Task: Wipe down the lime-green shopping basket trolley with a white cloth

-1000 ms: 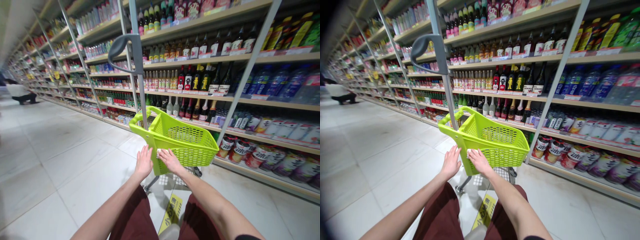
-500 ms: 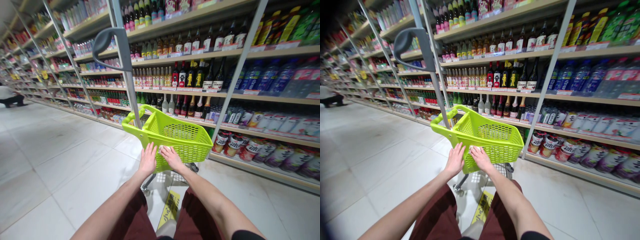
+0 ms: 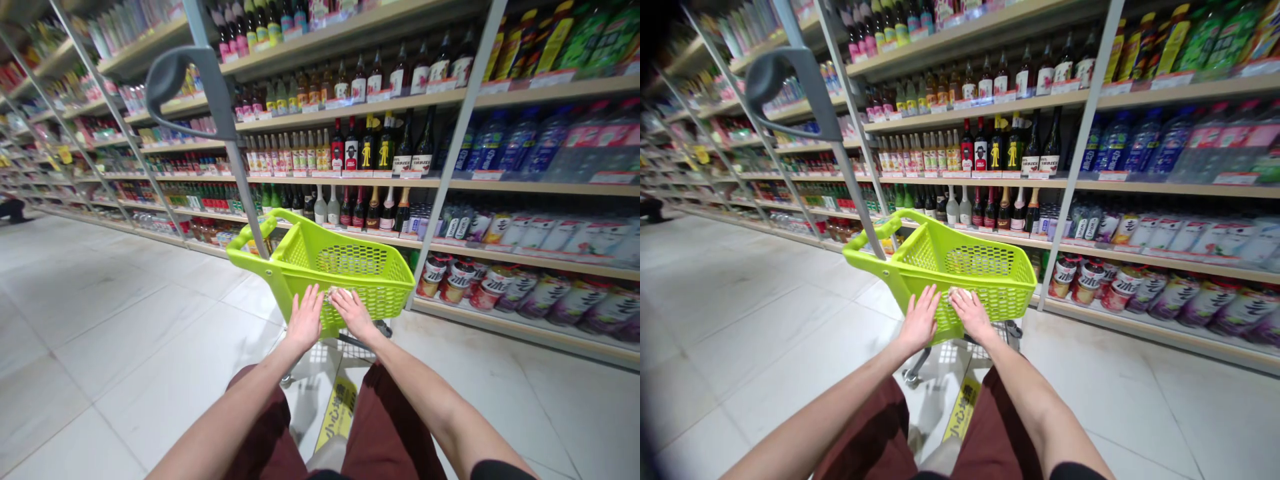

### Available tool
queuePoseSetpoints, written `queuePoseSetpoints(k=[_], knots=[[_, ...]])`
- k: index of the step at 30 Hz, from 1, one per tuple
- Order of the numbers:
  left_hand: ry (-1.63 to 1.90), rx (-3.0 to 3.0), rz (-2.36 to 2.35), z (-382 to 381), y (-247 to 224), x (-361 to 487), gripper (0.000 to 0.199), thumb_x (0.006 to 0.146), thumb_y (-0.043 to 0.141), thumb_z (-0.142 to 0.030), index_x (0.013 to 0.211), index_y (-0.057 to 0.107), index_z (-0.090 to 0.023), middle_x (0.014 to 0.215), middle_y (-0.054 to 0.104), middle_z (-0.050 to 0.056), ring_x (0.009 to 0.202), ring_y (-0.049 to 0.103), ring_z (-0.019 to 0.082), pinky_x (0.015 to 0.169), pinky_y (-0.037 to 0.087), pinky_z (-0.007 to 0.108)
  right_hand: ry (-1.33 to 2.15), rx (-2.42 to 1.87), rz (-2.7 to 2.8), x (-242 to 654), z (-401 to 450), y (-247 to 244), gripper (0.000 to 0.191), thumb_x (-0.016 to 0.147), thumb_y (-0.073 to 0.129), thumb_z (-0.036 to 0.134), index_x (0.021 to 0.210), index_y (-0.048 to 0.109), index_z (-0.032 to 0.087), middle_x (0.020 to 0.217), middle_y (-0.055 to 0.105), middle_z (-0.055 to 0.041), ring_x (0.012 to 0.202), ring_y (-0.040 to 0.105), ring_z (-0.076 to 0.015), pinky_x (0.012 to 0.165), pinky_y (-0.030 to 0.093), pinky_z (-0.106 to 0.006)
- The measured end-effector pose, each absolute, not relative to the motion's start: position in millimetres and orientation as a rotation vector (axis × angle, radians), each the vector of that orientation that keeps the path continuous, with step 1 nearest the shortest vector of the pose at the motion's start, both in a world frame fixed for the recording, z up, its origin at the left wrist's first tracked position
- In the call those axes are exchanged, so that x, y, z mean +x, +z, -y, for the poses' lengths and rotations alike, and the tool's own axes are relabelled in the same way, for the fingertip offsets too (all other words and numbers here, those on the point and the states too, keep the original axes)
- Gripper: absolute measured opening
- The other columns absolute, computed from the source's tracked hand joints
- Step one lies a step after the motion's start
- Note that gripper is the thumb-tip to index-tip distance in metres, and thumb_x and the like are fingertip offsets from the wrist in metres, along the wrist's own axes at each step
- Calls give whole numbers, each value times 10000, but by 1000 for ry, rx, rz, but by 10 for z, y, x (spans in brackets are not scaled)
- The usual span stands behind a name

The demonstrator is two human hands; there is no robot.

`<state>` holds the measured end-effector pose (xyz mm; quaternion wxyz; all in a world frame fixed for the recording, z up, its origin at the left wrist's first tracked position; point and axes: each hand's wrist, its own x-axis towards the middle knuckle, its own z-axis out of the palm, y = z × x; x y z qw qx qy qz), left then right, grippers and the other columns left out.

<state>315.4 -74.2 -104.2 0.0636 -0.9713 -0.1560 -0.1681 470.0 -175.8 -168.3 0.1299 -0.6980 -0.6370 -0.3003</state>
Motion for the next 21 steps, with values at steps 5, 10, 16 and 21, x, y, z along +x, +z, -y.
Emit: queuePoseSetpoints(k=[5, 10, 16, 21], knots=[[-491, -2940, 453, 760, -1099, 3236, 666, 671, 439, -130, 1318, 281, -127, 1430, 202, 125, 1328, 106, 251, 1054, 136, 504, -909, -1973, 1794, 4737, 1895, -1539, 443, 838, 380, 85, 1262, 417, 206, 1310, 432, -80, 1287, 248, -194, 1027, 199, -488], [-499, -2944, 409, 850, -1078, 3392, 673, 675, 435, -132, 1326, 266, -130, 1439, 175, 112, 1330, 95, 249, 1057, 103, 512, -954, -2038, 1631, 4962, 1981, -1362, 445, 864, 335, 96, 1292, 379, 208, 1337, 395, -65, 1308, 184, -196, 1045, 149, -479], [-435, -2943, 274, 1025, -1150, 3552, 662, 679, 416, -128, 1324, 270, -119, 1441, 170, 105, 1332, 79, 237, 1053, 106, 512, -864, -2128, 1764, 5053, 2247, -1897, 422, 858, 377, 103, 1269, 407, 194, 1312, 430, -66, 1280, 263, -199, 1017, 244, -465], [-403, -2942, 232, 1077, -1197, 3691, 665, 678, 410, -120, 1327, 266, -121, 1442, 166, 101, 1333, 77, 235, 1051, 104, 514, -939, -2085, 1647, 5119, 2408, -1786, 424, 866, 337, 92, 1269, 412, 201, 1313, 431, -53, 1299, 211, -193, 1032, 209, -464]])
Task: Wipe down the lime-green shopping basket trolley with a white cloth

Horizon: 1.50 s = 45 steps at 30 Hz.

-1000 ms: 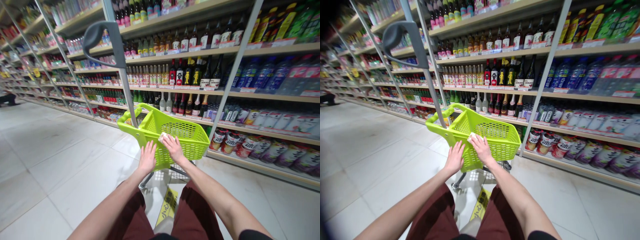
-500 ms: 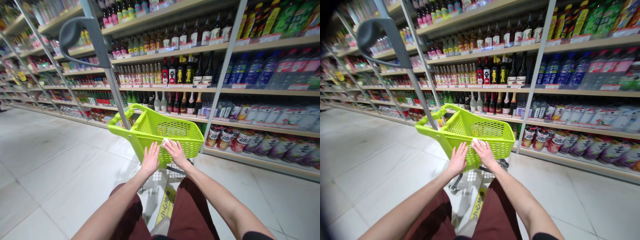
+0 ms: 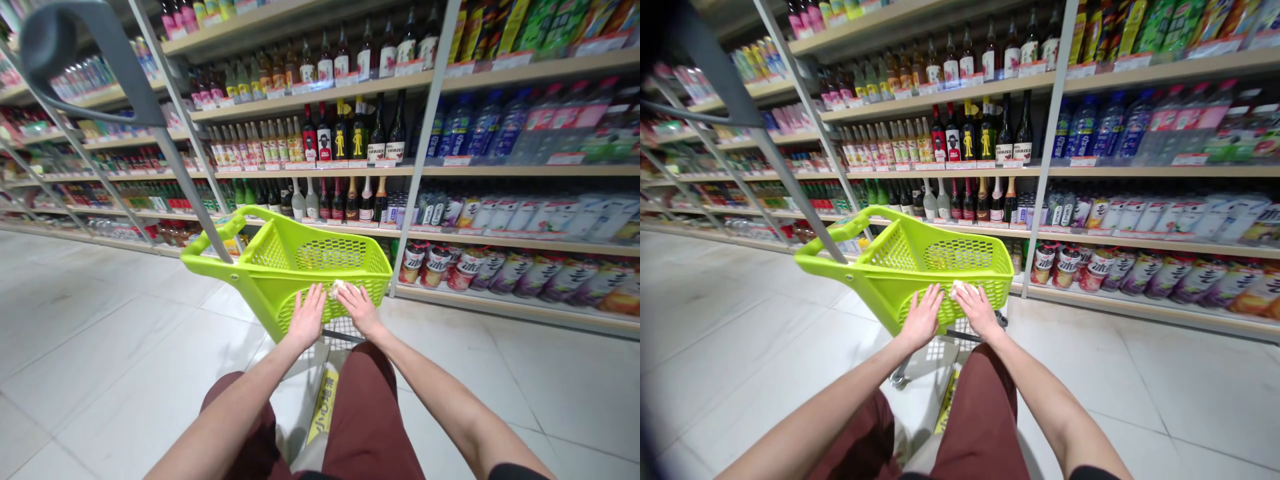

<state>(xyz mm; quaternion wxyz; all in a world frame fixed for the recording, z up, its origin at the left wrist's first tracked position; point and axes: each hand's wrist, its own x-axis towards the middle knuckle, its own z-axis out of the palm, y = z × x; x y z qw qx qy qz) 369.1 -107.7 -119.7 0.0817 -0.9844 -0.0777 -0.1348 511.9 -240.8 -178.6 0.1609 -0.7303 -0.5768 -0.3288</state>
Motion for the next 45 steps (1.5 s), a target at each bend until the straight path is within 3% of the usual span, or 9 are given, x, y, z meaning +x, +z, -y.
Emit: queuePoseSetpoints(k=[4, 12, 20, 27, 33, 36, 41, 45], knots=[[-393, -2929, 204, 1142, -1194, 3851, 658, 685, 398, -119, 1328, 261, -115, 1442, 166, 105, 1332, 79, 237, 1051, 97, 517, -985, -2091, 1500, 5290, 2414, -1613, 430, 871, 336, 105, 1290, 383, 189, 1333, 402, -55, 1314, 156, -194, 1043, 179, -458], [-309, -2876, 76, 1288, -1294, 4025, 602, 739, 360, -156, 1331, 256, -125, 1446, 158, 86, 1330, 94, 223, 1048, 124, 513, -830, -2161, 1677, 5310, 2612, -2151, 429, 848, 386, 86, 1260, 417, 201, 1298, 450, -62, 1279, 262, -181, 1011, 252, -447], [-317, -2866, 82, 1318, -1212, 4196, 599, 749, 329, -138, 1339, 233, -110, 1447, 150, 95, 1330, 95, 228, 1045, 120, 519, -1006, -2125, 1225, 5617, 2853, -1699, 448, 823, 358, 79, 1255, 432, 172, 1292, 455, -77, 1301, 197, -212, 1023, 185, -473], [-299, -2864, -31, 1479, -1300, 4220, 582, 758, 319, -143, 1335, 247, -119, 1444, 164, 91, 1327, 115, 222, 1050, 117, 509, -777, -2235, 1411, 5504, 3017, -2218, 463, 796, 349, 21, 1212, 475, 183, 1239, 512, -64, 1262, 285, -196, 980, 269, -453], [-336, -2870, -4, 1436, -1310, 4232, 603, 745, 325, -128, 1340, 233, -115, 1445, 159, 93, 1329, 99, 224, 1048, 102, 518, -953, -2144, 1065, 5702, 3068, -1842, 467, 812, 331, 70, 1257, 427, 174, 1295, 449, -87, 1299, 201, -213, 1010, 208, -475], [-339, -2882, 15, 1442, -1279, 4252, 607, 737, 321, -112, 1338, 239, -116, 1445, 160, 94, 1328, 103, 224, 1047, 100, 519, -947, -2159, 931, 5787, 3056, -1822, 477, 809, 329, 81, 1267, 414, 180, 1290, 452, -95, 1289, 227, -229, 986, 239, -487], [-326, -2883, -15, 1501, -1266, 4219, 605, 743, 327, -126, 1341, 234, -121, 1445, 157, 95, 1327, 111, 224, 1048, 109, 513, -754, -2212, 1194, 5545, 2992, -2121, 519, 758, 341, 16, 1240, 449, 174, 1258, 489, -90, 1261, 286, -234, 962, 283, -470], [-351, -2874, 9, 1455, -1238, 4194, 605, 741, 331, -122, 1339, 241, -121, 1444, 161, 97, 1328, 105, 226, 1047, 109, 518, -807, -2075, 1286, 5394, 2862, -1917, 541, 756, 326, 9, 1257, 431, 186, 1270, 477, -84, 1280, 255, -212, 981, 269, -460]])
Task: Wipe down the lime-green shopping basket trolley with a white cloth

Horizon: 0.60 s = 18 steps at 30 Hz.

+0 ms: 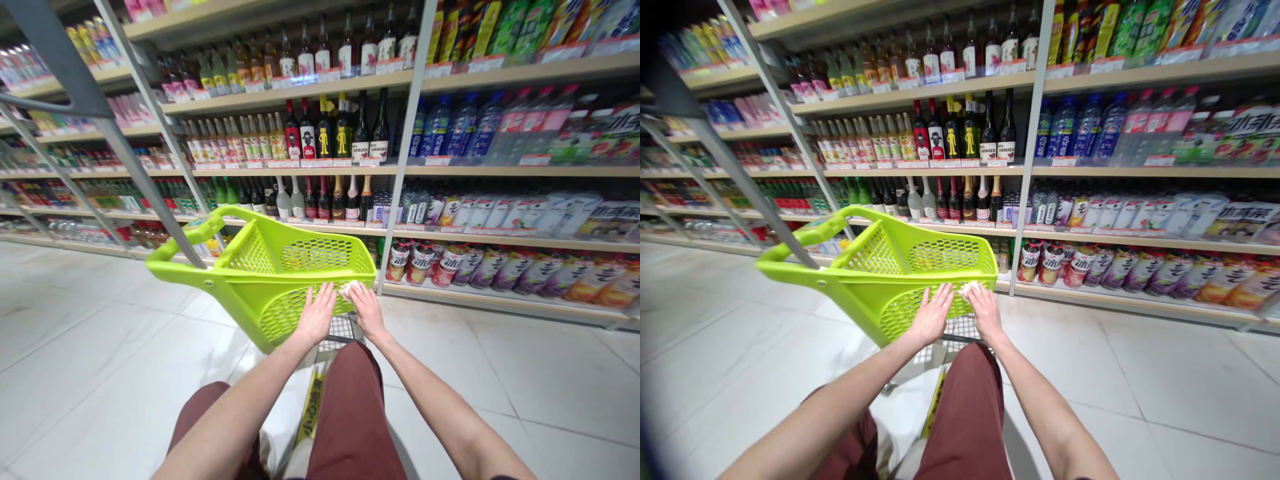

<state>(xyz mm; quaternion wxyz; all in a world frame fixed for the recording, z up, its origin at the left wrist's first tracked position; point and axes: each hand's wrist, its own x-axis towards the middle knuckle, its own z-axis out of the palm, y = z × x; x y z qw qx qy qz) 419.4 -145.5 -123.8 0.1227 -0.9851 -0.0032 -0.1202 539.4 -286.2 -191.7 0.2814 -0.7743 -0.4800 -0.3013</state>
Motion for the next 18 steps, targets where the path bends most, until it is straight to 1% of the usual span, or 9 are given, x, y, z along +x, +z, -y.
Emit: queuePoseSetpoints(k=[3, 5, 8, 11, 13, 15, 18], knots=[[-411, -2855, 85, 1363, -1179, 4185, 598, 746, 321, -116, 1338, 242, -112, 1442, 167, 101, 1330, 94, 226, 1045, 100, 529, -916, -1986, 1150, 5404, 2695, -1584, 499, 798, 325, 51, 1271, 413, 181, 1286, 458, -91, 1295, 218, -208, 1000, 242, -462], [-450, -2831, 127, 1301, -1147, 4162, 596, 748, 319, -115, 1339, 242, -107, 1440, 174, 104, 1331, 83, 226, 1046, 90, 535, -929, -1975, 1128, 5399, 2571, -1482, 486, 809, 326, 58, 1271, 414, 181, 1288, 457, -88, 1300, 204, -205, 1007, 231, -463], [-433, -2809, 141, 1231, -1154, 4081, 607, 740, 324, -112, 1341, 241, -111, 1438, 179, 102, 1332, 76, 225, 1049, 88, 535, -857, -2021, 1297, 5297, 2431, -1633, 499, 790, 346, 32, 1262, 423, 173, 1283, 462, -94, 1302, 196, -196, 1003, 238, -464], [-358, -2821, 139, 1169, -1219, 3953, 590, 746, 310, -115, 1335, 263, -112, 1436, 182, 95, 1329, 103, 223, 1051, 101, 531, -739, -2071, 1530, 5131, 2392, -1938, 494, 777, 365, 15, 1240, 448, 168, 1264, 482, -98, 1287, 232, -191, 985, 272, -462], [-325, -2828, 144, 1110, -1251, 3867, 580, 748, 302, -112, 1328, 280, -115, 1435, 188, 89, 1327, 120, 219, 1052, 106, 528, -698, -2079, 1593, 5051, 2401, -2026, 486, 783, 365, 22, 1234, 455, 178, 1263, 485, -91, 1280, 249, -192, 979, 285, -463], [-325, -2822, 161, 1032, -1238, 3797, 586, 743, 304, -106, 1328, 280, -121, 1435, 190, 87, 1327, 121, 215, 1052, 105, 527, -709, -2055, 1588, 5024, 2398, -1941, 497, 784, 357, 30, 1247, 443, 190, 1280, 468, -82, 1289, 230, -192, 991, 270, -463], [-395, -2785, 206, 907, -1138, 3733, 605, 734, 312, -101, 1336, 256, -121, 1440, 174, 87, 1331, 94, 212, 1051, 80, 531, -796, -1996, 1489, 5052, 2304, -1594, 520, 785, 332, 32, 1269, 418, 199, 1307, 438, -71, 1307, 180, -188, 1022, 214, -462]])
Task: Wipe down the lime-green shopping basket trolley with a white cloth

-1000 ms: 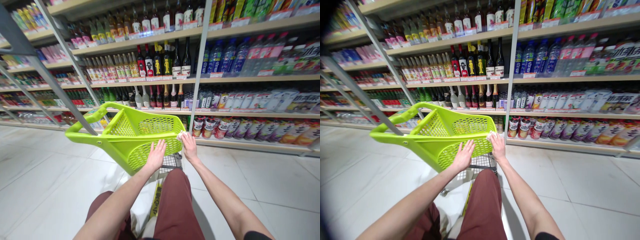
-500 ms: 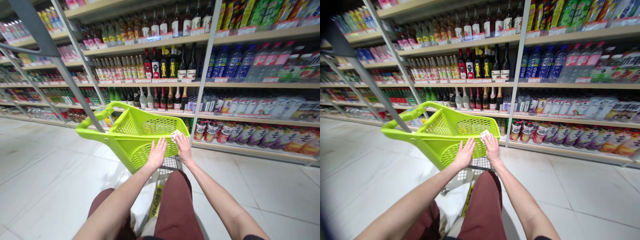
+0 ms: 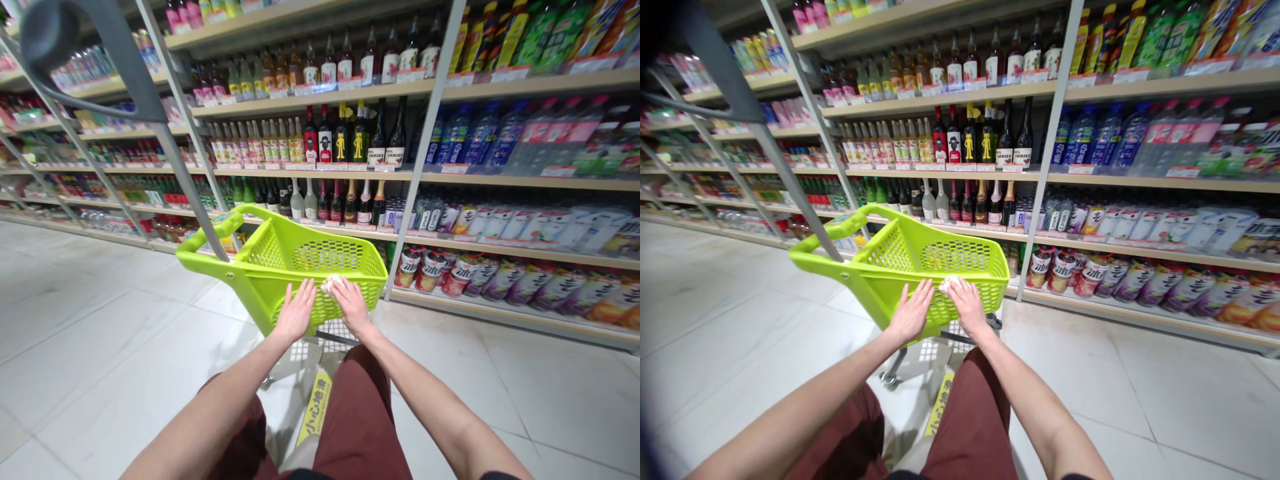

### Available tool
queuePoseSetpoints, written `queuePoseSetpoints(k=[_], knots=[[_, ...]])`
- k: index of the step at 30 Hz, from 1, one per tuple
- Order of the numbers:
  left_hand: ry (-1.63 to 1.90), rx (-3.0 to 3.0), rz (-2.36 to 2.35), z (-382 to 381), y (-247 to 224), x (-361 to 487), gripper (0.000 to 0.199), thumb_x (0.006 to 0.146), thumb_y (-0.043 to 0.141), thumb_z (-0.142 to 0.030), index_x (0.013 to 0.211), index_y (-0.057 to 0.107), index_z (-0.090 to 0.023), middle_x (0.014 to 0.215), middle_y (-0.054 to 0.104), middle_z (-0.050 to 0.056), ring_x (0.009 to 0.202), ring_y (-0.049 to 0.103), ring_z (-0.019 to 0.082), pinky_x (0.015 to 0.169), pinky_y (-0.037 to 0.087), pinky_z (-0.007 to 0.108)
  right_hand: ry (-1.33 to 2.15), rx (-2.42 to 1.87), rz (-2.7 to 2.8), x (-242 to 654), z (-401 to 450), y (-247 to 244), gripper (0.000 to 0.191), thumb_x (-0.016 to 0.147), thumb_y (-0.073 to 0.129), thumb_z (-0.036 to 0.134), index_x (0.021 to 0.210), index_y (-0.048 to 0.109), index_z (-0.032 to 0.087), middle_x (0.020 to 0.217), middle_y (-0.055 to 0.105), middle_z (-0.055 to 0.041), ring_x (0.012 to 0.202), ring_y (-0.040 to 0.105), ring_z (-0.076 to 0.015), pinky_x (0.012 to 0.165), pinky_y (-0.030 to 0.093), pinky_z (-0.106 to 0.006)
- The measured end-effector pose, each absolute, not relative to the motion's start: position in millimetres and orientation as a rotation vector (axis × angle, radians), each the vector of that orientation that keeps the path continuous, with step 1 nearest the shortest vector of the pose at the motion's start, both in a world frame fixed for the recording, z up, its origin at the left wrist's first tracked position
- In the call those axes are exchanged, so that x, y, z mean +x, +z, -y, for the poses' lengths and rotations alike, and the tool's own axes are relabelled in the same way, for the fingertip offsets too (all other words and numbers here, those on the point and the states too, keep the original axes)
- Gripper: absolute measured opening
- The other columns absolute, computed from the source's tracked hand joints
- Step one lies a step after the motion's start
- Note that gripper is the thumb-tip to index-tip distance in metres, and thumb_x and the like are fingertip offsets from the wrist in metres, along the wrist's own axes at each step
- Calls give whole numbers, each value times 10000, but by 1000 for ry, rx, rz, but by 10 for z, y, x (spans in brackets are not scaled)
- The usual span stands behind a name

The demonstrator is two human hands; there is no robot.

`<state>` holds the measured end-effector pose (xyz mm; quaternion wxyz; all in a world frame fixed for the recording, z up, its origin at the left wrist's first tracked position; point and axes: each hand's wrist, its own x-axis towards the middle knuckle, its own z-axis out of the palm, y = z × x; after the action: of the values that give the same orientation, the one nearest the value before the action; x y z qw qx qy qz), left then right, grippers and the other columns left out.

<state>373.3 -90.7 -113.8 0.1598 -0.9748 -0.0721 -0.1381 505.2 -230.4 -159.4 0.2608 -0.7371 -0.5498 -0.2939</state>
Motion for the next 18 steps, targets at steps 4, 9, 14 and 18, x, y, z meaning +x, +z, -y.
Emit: queuePoseSetpoints(k=[4, 9, 14, 18], knots=[[-479, -2738, 250, 808, -1003, 3665, 603, 734, 312, -108, 1334, 256, -109, 1440, 174, 94, 1333, 81, 213, 1052, 60, 526, -833, -1991, 1447, 5028, 2085, -1327, 501, 804, 326, 36, 1273, 412, 190, 1318, 425, -67, 1311, 166, -191, 1028, 198, -459], [-434, -2739, 235, 767, -1027, 3510, 592, 726, 311, -107, 1317, 293, -98, 1435, 185, 95, 1330, 105, 212, 1047, 96, 532, -730, -2055, 1675, 4808, 1996, -1645, 434, 825, 402, 56, 1238, 445, 186, 1291, 455, -83, 1282, 248, -185, 1008, 257, -445], [-510, -2717, 261, 665, -1011, 3378, 594, 730, 313, -107, 1323, 288, -111, 1432, 200, 86, 1329, 116, 209, 1050, 103, 526, -748, -1995, 1729, 4700, 1940, -1525, 424, 837, 393, 69, 1235, 451, 203, 1281, 468, -74, 1285, 245, -188, 1013, 253, -456], [-585, -2695, 337, 568, -911, 3300, 584, 744, 302, -106, 1328, 281, -111, 1431, 202, 91, 1328, 120, 213, 1055, 82, 521, -850, -1928, 1600, 4684, 1709, -1167, 438, 863, 338, 90, 1284, 393, 196, 1334, 404, -58, 1316, 148, -192, 1037, 202, -461]])
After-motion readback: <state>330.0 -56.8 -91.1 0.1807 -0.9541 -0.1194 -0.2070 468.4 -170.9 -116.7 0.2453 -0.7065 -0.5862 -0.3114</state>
